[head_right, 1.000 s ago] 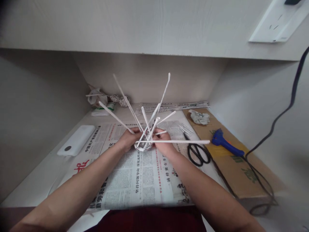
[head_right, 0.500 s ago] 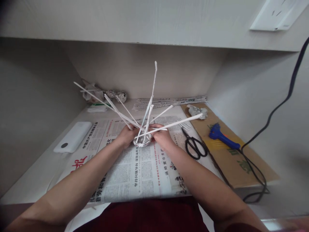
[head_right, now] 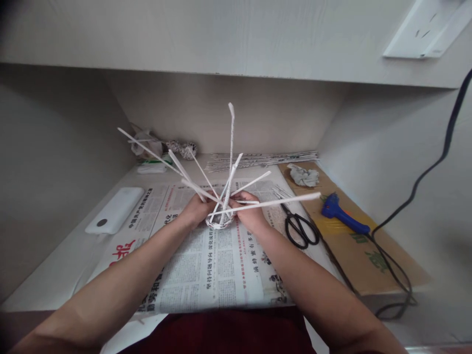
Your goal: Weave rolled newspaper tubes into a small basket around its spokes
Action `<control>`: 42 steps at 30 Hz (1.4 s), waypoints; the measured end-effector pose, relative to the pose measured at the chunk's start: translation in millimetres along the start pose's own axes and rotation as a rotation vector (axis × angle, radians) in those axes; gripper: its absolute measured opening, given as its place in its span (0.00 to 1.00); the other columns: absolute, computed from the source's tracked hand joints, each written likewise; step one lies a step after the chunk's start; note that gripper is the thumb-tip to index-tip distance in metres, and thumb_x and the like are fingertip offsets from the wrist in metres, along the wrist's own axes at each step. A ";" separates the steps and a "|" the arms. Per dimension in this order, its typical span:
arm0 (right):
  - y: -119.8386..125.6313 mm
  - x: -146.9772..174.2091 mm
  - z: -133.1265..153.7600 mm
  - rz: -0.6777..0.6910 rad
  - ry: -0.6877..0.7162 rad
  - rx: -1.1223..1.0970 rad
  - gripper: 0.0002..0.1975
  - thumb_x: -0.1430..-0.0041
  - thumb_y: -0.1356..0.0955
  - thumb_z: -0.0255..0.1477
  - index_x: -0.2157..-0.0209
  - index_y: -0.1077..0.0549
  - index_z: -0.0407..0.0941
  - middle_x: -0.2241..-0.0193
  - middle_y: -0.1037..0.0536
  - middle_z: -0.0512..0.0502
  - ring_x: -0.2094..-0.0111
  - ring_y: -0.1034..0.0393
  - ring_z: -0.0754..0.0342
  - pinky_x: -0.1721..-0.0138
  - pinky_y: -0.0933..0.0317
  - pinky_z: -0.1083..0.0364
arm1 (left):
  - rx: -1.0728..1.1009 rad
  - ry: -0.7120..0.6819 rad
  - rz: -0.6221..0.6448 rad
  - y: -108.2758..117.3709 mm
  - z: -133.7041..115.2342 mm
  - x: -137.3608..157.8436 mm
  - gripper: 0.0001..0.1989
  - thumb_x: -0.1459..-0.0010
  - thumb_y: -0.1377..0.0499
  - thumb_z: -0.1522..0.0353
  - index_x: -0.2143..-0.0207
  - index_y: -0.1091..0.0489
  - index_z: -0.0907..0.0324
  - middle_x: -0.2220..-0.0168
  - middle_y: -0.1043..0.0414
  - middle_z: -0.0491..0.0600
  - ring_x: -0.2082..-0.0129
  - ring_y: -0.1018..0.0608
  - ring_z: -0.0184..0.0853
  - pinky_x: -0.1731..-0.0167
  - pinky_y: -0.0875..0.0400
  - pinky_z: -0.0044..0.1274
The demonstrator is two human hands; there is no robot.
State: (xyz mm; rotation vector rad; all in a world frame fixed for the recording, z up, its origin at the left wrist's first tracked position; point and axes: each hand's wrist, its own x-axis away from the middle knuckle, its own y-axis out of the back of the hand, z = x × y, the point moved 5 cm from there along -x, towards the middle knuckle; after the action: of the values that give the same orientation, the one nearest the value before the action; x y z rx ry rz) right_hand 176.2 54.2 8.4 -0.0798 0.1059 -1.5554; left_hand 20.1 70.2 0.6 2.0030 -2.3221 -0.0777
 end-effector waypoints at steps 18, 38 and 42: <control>19.2 -11.0 16.8 0.050 -0.024 0.146 0.13 0.62 0.25 0.36 0.76 0.27 0.44 0.81 0.25 0.52 0.82 0.36 0.58 0.83 0.43 0.59 | 0.320 0.200 0.422 16.7 -20.1 6.6 0.23 0.55 0.30 0.69 0.53 0.25 0.60 0.58 0.21 0.58 0.63 0.19 0.38 0.63 0.24 0.27; 5.3 0.2 14.6 0.065 -0.010 0.107 0.13 0.62 0.24 0.34 0.74 0.27 0.44 0.78 0.23 0.51 0.79 0.33 0.57 0.77 0.39 0.57 | 0.170 -0.057 0.097 -5.4 -11.9 3.7 0.17 0.64 0.27 0.63 0.73 0.24 0.63 0.76 0.23 0.49 0.77 0.25 0.32 0.74 0.31 0.23; 5.1 2.3 14.3 -0.001 -0.089 0.093 0.14 0.62 0.24 0.36 0.77 0.28 0.45 0.83 0.27 0.52 0.83 0.36 0.57 0.81 0.42 0.57 | 0.150 -0.081 0.004 -1.2 -9.2 1.6 0.17 0.63 0.28 0.65 0.70 0.23 0.63 0.76 0.23 0.48 0.78 0.25 0.32 0.74 0.31 0.22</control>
State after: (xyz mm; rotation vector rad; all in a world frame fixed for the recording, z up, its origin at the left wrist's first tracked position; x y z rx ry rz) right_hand 183.1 51.8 21.9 -0.0757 -0.0365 -1.5534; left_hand 21.8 68.6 9.7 2.1006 -2.4497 0.0162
